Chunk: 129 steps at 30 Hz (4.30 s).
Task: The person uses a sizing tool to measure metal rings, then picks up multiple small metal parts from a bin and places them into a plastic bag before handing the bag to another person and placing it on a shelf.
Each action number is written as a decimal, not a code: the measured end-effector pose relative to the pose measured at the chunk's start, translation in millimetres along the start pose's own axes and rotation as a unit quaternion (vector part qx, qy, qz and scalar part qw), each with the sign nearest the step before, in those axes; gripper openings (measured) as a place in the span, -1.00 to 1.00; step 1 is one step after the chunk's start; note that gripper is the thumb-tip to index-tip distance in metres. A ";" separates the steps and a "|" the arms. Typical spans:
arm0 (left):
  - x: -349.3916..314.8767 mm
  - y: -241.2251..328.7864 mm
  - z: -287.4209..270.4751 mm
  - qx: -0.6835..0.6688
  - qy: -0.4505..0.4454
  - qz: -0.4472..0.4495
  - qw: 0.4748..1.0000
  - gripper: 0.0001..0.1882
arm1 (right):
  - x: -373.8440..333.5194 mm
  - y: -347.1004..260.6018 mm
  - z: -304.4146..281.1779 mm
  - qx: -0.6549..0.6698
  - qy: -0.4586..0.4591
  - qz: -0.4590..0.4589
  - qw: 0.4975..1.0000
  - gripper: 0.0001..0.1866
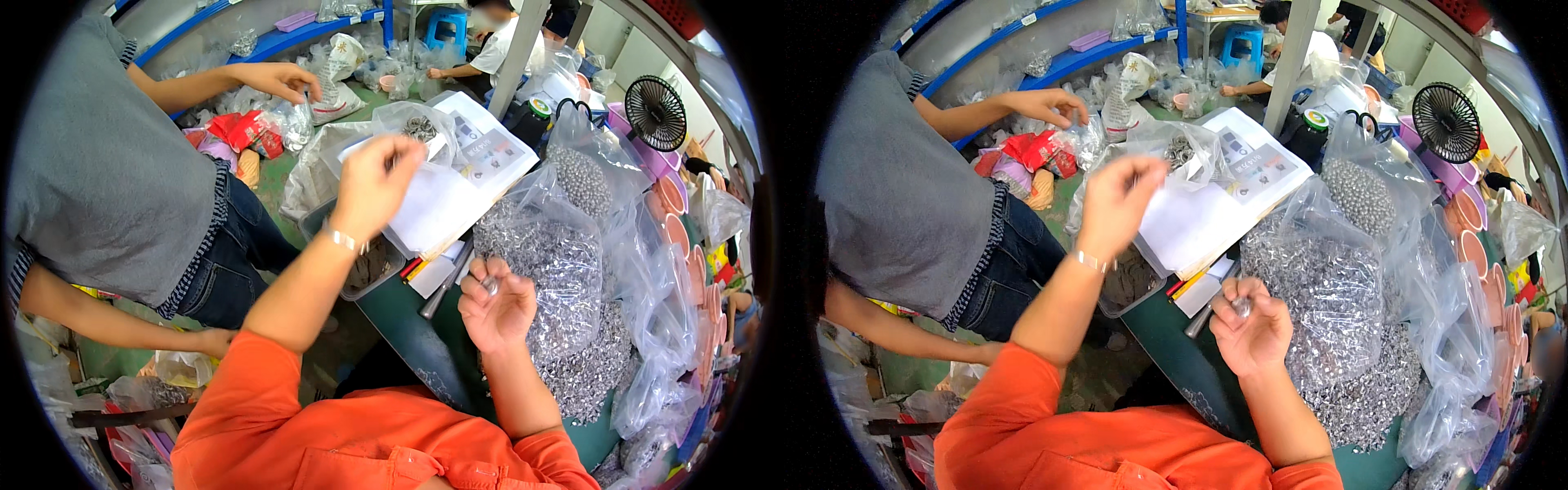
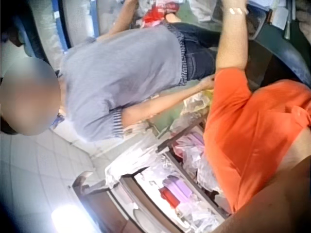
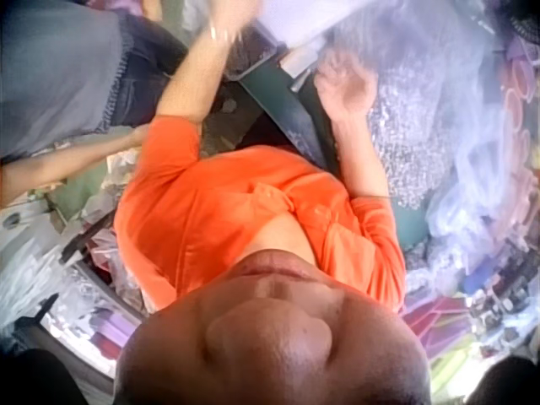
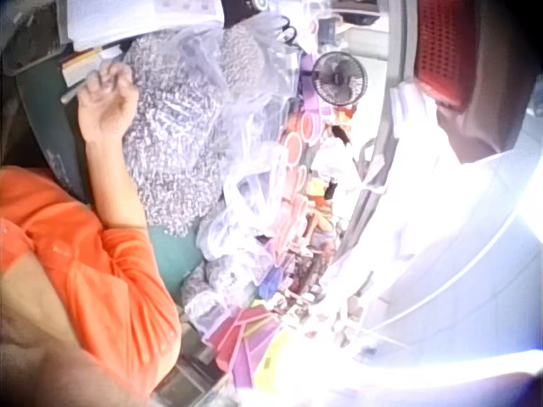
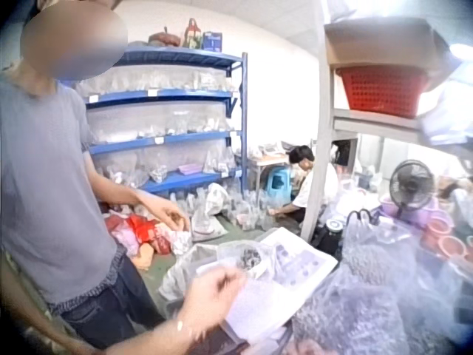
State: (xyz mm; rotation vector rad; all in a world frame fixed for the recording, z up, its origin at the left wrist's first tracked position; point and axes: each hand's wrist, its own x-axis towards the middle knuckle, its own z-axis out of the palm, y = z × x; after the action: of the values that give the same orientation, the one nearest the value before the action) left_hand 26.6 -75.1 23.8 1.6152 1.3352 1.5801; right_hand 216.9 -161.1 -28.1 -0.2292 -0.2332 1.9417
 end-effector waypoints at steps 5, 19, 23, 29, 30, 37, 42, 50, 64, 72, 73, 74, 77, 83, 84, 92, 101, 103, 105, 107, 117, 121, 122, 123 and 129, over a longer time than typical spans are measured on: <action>83.4 -44.0 18.8 0.440 -0.167 0.199 0.859 -0.87 | -14.7 -5.1 -1.8 -0.065 0.043 0.093 0.993 -0.91; 101.0 -68.6 41.1 0.516 -0.208 0.154 0.817 -0.83 | -27.6 -6.4 1.7 -0.189 0.095 0.064 0.975 -0.91; 94.7 -70.8 26.3 0.496 -0.252 0.175 0.812 -0.83 | -23.1 -4.3 0.4 -0.200 0.106 0.067 0.972 -0.91; 93.3 -84.4 22.1 0.465 -0.235 0.223 0.824 -0.86 | -22.0 1.5 4.2 -0.213 0.103 0.088 0.967 -0.91; 92.0 -88.0 18.9 0.435 -0.213 0.263 0.835 -0.86 | -21.7 1.3 3.9 -0.211 0.103 0.087 0.968 -0.91; 58.2 -49.8 -1.1 0.115 -0.013 0.084 0.990 -0.81 | -14.4 2.5 5.9 -0.295 0.114 0.037 0.948 -0.91; -11.5 -27.9 -4.8 0.018 -0.018 0.057 0.998 -0.84 | 0.7 -2.8 18.3 -0.468 0.081 -0.044 0.879 -0.86; -76.9 10.2 2.2 0.024 -0.130 0.104 0.986 -0.73 | 19.3 3.3 16.4 -0.649 -0.032 -0.221 0.727 -0.90; -87.1 -0.4 3.6 -0.186 -0.142 -0.031 0.972 -0.87 | 7.6 9.2 4.7 -0.524 -0.013 -0.169 0.835 -0.88; -93.3 0.8 5.5 -0.151 -0.150 -0.003 0.977 -0.85 | 7.3 13.7 4.6 -0.548 0.011 -0.170 0.819 -0.86; -93.9 0.3 5.9 -0.139 -0.156 0.016 0.978 -0.85 | 7.4 13.3 7.3 -0.545 0.012 -0.157 0.824 -0.85; -95.5 1.1 8.1 -0.151 -0.147 -0.015 0.977 -0.84 | 7.5 12.7 7.1 -0.544 0.011 -0.145 0.826 -0.85; -97.0 4.8 13.0 -0.129 -0.143 -0.034 0.981 -0.82 | 8.2 10.2 3.3 -0.545 0.005 -0.115 0.830 -0.85; -93.6 -3.9 8.8 -0.067 -0.155 0.043 0.985 -0.80 | 6.5 10.9 1.3 -0.542 0.012 -0.128 0.831 -0.83; -97.0 -8.5 9.6 -0.085 -0.140 0.010 0.986 -0.80 | 5.9 10.4 2.5 -0.513 0.018 -0.112 0.851 -0.83; -95.5 -0.8 11.8 -0.019 -0.056 0.054 0.997 -0.82 | 5.2 11.4 4.8 -0.575 -0.005 -0.158 0.803 -0.84; -96.2 9.4 7.0 0.028 -0.077 0.065 0.995 -0.82 | 4.5 11.6 3.2 -0.588 0.021 -0.154 0.794 -0.85; -95.9 12.2 6.7 0.042 -0.078 0.076 0.993 -0.83 | 5.0 11.8 2.7 -0.583 0.019 -0.154 0.798 -0.85; -95.5 13.5 6.5 0.047 -0.078 0.085 0.992 -0.84 | 4.6 12.5 3.1 -0.572 0.018 -0.150 0.807 -0.85; -94.8 13.9 6.1 0.052 -0.085 0.083 0.992 -0.84 | 4.3 12.7 3.9 -0.565 0.018 -0.150 0.811 -0.85; -100.0 2.3 11.5 -0.152 -0.114 -0.133 0.973 -0.87 | 6.5 11.9 10.1 -0.667 -0.026 -0.274 0.692 -0.85; -103.0 -1.0 13.9 -0.274 -0.123 -0.196 0.933 -0.88 | 4.9 11.0 16.3 -0.696 -0.039 -0.308 0.648 -0.84; -103.7 -1.9 14.6 -0.293 -0.120 -0.201 0.927 -0.88 | 5.3 11.4 15.7 -0.698 -0.044 -0.320 0.639 -0.84; -104.3 -2.5 15.8 -0.311 -0.118 -0.206 0.920 -0.88 | 5.6 11.6 15.5 -0.700 -0.049 -0.333 0.631 -0.84; -106.2 -6.8 14.6 -0.359 -0.132 -0.258 0.887 -0.86 | 2.3 10.7 21.0 -0.711 -0.047 -0.320 0.624 -0.83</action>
State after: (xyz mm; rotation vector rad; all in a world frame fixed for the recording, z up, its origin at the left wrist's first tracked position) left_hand 55.5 -162.4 -31.8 0.8740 0.7865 1.2433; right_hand 200.9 -164.0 -11.0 -0.9134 -1.6750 0.6436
